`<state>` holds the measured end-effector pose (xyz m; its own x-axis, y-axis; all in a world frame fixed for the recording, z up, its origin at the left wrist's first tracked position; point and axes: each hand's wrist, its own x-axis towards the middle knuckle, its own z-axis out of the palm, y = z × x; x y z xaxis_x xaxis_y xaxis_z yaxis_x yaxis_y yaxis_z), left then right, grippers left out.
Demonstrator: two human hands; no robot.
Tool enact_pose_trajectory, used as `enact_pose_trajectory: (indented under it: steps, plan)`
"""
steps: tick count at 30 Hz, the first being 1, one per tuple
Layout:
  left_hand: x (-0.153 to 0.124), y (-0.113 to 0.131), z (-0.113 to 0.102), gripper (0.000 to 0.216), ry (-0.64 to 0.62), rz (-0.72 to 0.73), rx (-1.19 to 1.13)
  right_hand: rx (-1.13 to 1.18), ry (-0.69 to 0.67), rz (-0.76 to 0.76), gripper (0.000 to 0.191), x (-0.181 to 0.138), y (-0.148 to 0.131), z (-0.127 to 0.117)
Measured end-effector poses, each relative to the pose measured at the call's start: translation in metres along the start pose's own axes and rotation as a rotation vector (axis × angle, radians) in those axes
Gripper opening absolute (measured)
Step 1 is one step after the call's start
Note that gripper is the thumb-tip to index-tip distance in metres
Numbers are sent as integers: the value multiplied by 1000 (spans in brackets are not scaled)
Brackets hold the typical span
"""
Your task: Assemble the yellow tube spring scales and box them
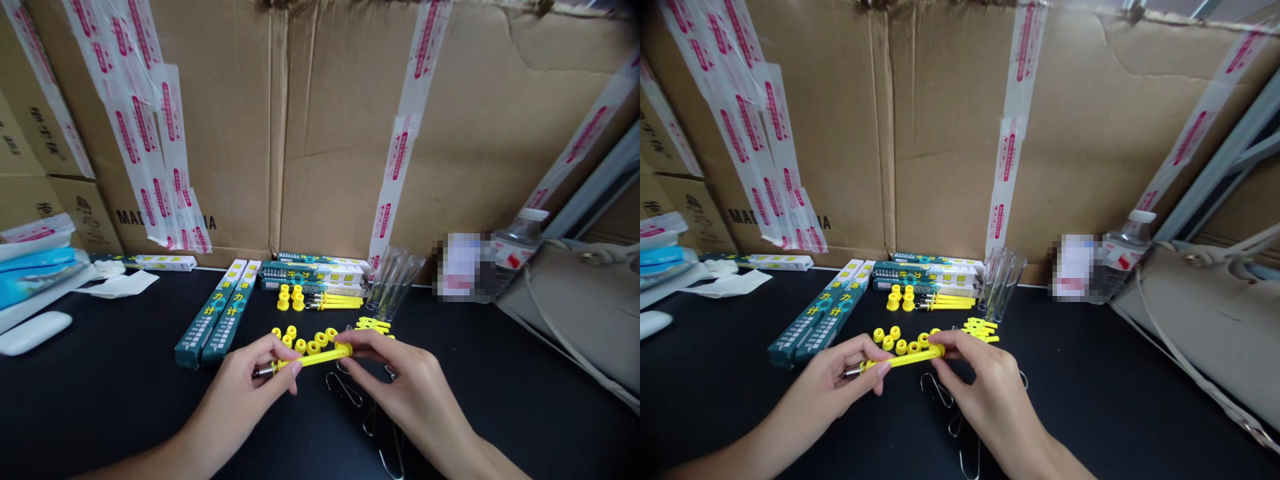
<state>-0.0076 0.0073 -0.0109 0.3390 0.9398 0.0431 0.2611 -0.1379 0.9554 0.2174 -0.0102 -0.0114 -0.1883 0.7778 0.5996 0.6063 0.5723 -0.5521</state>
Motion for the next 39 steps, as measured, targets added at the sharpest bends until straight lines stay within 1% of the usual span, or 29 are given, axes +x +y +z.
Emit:
enact_pose_trajectory:
  steps: [2, 5, 9, 12, 14, 16, 19, 23, 25, 28, 34, 35, 37, 39]
  plan:
    - [0, 0, 0, 27, -5, -29, 16, -43, 43, -60, 13, -1, -1, -1]
    - [1, 2, 0, 29, -9, -52, 21, -167, 91, -160, 13, -4, -2, -3]
    - [-1, 2, 0, 32, -46, -53, 11, -307, 47, -285, 19, -10, -5, -5]
    - [-3, 1, 0, 31, -86, -60, -42, -331, 40, -318, 26, -13, -7, -2]
    - [-4, 0, 0, 30, -111, -64, -81, -306, 66, -293, 27, -12, -7, 2]
    - [-4, 0, 0, 30, -136, -69, -101, -238, 84, -245, 22, -10, -8, 5]
    - [-3, 1, -1, 31, -166, -71, -81, -148, 90, -206, 20, -6, -12, 7]
    - [-4, 2, -2, 31, -187, -58, -30, -92, 50, -246, 19, -5, -18, 8]
    - [-5, 3, -2, 30, -187, -51, -10, -57, 54, -241, 22, -6, -19, 9]
    - [-6, 5, -3, 30, -181, -50, 27, -9, 60, -159, 27, -9, -16, 12]
    - [-8, 8, -1, 28, -168, -17, 48, 147, -78, 11, 15, -9, -18, 10]
    - [-10, 8, 0, 27, -178, -8, 66, 163, -116, 42, 17, -9, -19, 10]
    - [-14, 8, 2, 26, -212, 6, 115, 198, -197, 82, 29, -9, -21, 11]
    - [-17, 8, 4, 27, -234, 12, 129, 267, -252, 135, 34, -9, -22, 12]
